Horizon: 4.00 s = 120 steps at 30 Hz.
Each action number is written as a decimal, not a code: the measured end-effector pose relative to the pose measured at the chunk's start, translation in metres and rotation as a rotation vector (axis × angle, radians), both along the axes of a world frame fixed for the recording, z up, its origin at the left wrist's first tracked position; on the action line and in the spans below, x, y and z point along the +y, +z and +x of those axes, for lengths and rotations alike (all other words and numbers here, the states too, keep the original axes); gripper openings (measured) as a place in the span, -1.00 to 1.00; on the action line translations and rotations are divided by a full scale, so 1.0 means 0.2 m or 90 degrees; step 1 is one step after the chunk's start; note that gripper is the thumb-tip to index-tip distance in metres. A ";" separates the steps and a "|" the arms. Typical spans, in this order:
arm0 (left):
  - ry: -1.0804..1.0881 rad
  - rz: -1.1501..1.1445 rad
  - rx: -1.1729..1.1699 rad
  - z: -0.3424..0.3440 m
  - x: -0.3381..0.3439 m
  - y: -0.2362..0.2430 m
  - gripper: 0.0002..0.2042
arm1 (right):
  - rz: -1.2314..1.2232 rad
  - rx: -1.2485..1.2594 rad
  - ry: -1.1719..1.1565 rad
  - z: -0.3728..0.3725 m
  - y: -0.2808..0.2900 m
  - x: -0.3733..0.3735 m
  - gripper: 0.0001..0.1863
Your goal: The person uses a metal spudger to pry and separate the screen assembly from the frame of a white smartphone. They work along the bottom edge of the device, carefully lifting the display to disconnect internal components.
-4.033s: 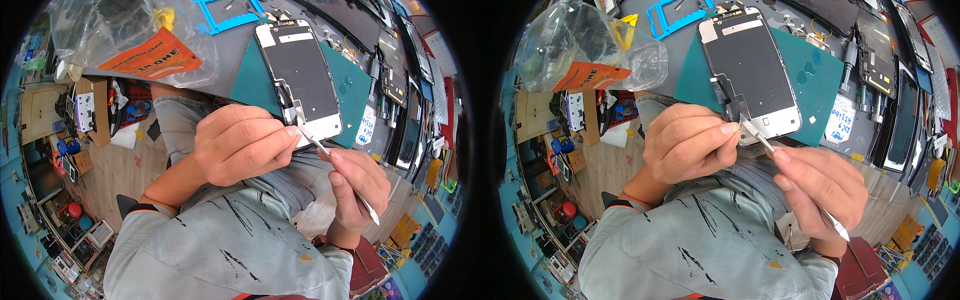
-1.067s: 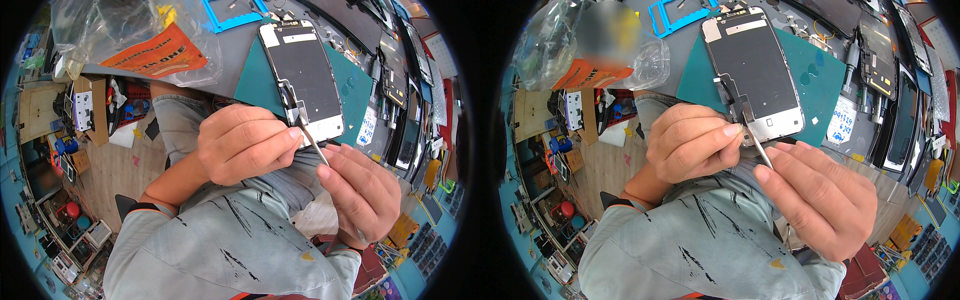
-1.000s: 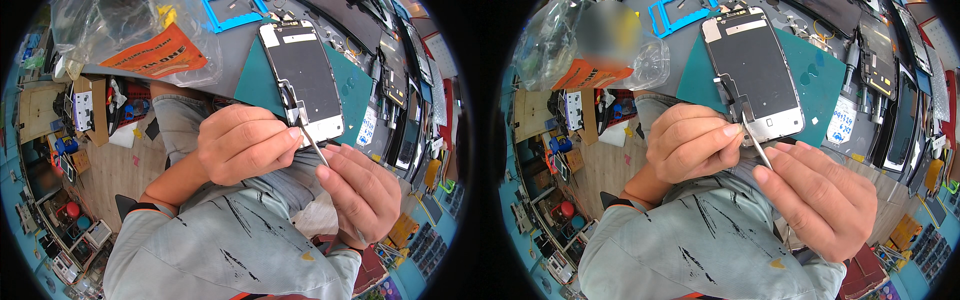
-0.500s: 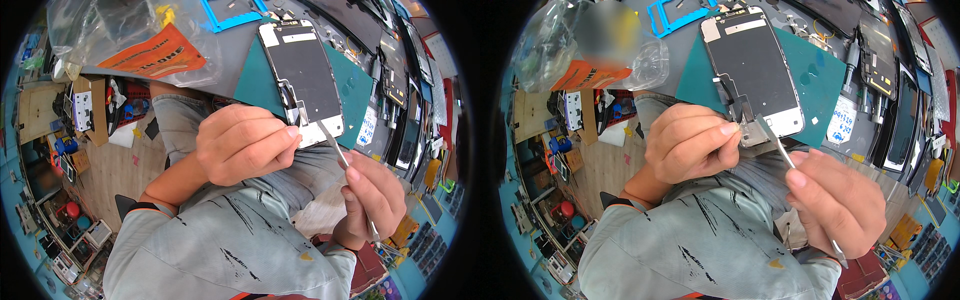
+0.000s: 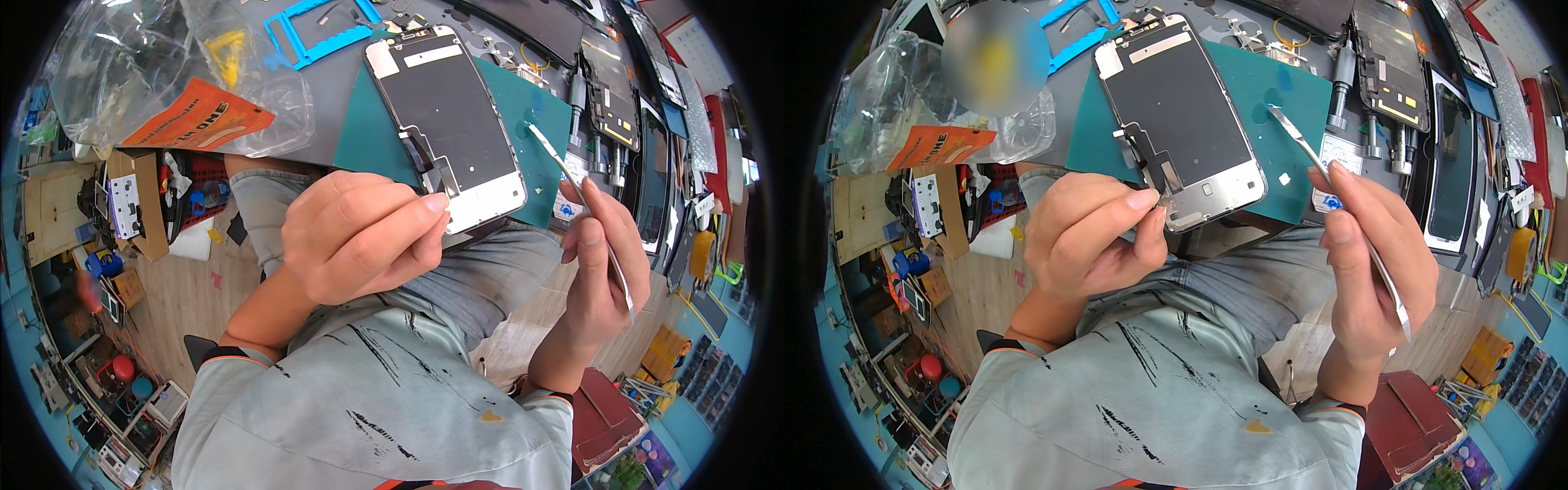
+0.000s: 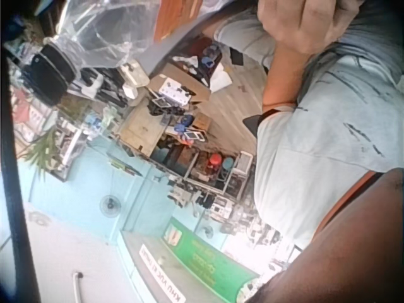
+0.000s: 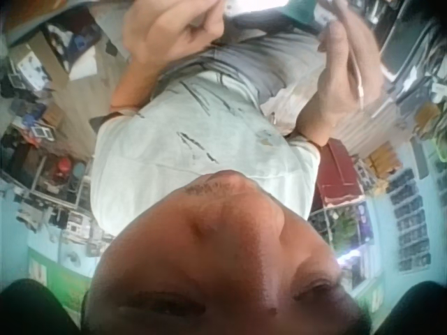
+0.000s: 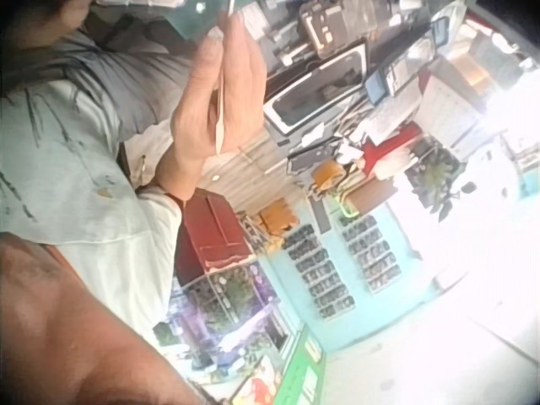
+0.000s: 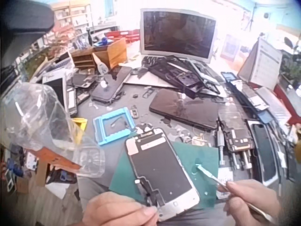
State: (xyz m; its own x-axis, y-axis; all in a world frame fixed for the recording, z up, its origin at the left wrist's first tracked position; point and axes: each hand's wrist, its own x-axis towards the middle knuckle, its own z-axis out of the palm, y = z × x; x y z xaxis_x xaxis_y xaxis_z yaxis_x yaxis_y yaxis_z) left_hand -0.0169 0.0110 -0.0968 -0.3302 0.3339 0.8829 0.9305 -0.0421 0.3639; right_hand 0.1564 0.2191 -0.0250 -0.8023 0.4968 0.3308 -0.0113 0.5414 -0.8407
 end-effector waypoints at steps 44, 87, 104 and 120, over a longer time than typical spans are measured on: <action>-0.081 -0.060 -0.106 -0.05 -0.07 0.10 -0.62 | 0.088 0.023 0.272 -0.07 0.01 -0.04 -0.54; -0.003 -0.012 -0.040 0.03 -0.01 0.03 -0.67 | 0.151 0.047 0.305 -0.10 0.03 -0.02 -0.51; -0.008 -0.007 -0.029 0.03 -0.01 0.01 -0.70 | 0.251 0.079 0.349 -0.11 0.04 0.00 -0.42; -0.016 0.001 -0.030 0.02 -0.01 0.01 -0.69 | 0.288 0.007 0.326 -0.10 0.11 -0.04 -0.46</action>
